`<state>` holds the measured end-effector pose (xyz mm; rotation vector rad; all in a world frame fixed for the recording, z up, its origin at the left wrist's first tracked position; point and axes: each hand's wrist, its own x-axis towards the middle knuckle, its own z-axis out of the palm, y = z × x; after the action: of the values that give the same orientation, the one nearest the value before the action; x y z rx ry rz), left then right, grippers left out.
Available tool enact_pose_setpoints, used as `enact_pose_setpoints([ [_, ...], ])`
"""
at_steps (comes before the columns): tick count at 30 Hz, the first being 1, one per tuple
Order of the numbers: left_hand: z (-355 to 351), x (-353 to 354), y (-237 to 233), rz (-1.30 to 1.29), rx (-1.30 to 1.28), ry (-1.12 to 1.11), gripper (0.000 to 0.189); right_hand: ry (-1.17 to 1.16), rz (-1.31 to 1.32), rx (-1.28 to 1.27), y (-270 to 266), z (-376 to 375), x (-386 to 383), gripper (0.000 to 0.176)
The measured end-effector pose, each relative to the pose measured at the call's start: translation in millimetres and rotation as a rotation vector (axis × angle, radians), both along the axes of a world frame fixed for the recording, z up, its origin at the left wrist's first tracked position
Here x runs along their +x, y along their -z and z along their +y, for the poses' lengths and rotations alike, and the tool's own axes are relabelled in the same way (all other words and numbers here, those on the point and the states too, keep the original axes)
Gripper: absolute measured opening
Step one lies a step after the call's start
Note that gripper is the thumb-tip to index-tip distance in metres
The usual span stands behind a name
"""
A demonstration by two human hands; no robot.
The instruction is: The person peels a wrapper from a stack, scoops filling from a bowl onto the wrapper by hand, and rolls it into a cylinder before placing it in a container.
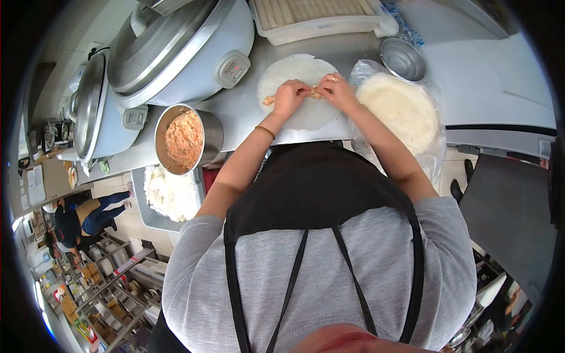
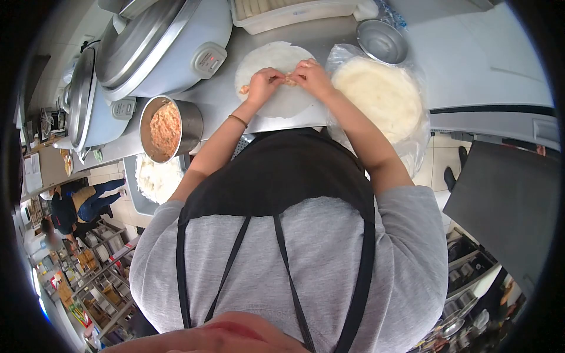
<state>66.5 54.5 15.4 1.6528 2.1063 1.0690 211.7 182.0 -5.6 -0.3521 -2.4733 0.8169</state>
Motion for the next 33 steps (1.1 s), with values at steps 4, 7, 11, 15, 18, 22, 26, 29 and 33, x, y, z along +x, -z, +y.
enact_pose_setpoints([
  [4,0.5,-1.2,-1.2,-0.19,0.012,-0.026,0.013,0.082,0.02,0.047,-20.5,-7.9,1.3,0.015],
  [7,2.1,-1.1,2.1,-0.16,-0.001,-0.007,0.013,0.061,-0.01,0.108,-14.3,-13.9,-7.5,0.021],
  [11,5.5,1.5,6.2,-0.184,0.0,-0.039,0.015,-0.064,-0.104,0.062,12.7,-3.9,-11.7,0.03],
  [15,7.3,3.4,1.1,-0.158,0.027,-0.001,0.014,-0.019,-0.144,0.155,-16.9,-7.5,0.3,0.022],
  [18,12.5,8.7,2.6,-0.148,0.045,0.033,0.014,0.062,-0.137,0.158,-17.9,-6.9,5.2,0.017],
  [22,17.2,13.0,2.5,-0.164,-0.005,-0.001,0.014,0.031,-0.167,0.093,-4.9,1.5,9.0,0.02],
  [26,20.3,17.3,-2.3,-0.154,0.02,0.031,0.013,0.133,-0.15,0.173,-25.9,-2.7,18.1,0.019],
  [29,27.0,19.2,7.8,-0.019,0.079,0.096,0.014,0.077,-0.28,0.146,-30.1,3.7,24.0,0.023],
  [33,32.2,24.6,4.4,-0.072,0.076,0.064,0.012,0.078,-0.329,0.15,-22.6,10.8,26.5,0.026],
])
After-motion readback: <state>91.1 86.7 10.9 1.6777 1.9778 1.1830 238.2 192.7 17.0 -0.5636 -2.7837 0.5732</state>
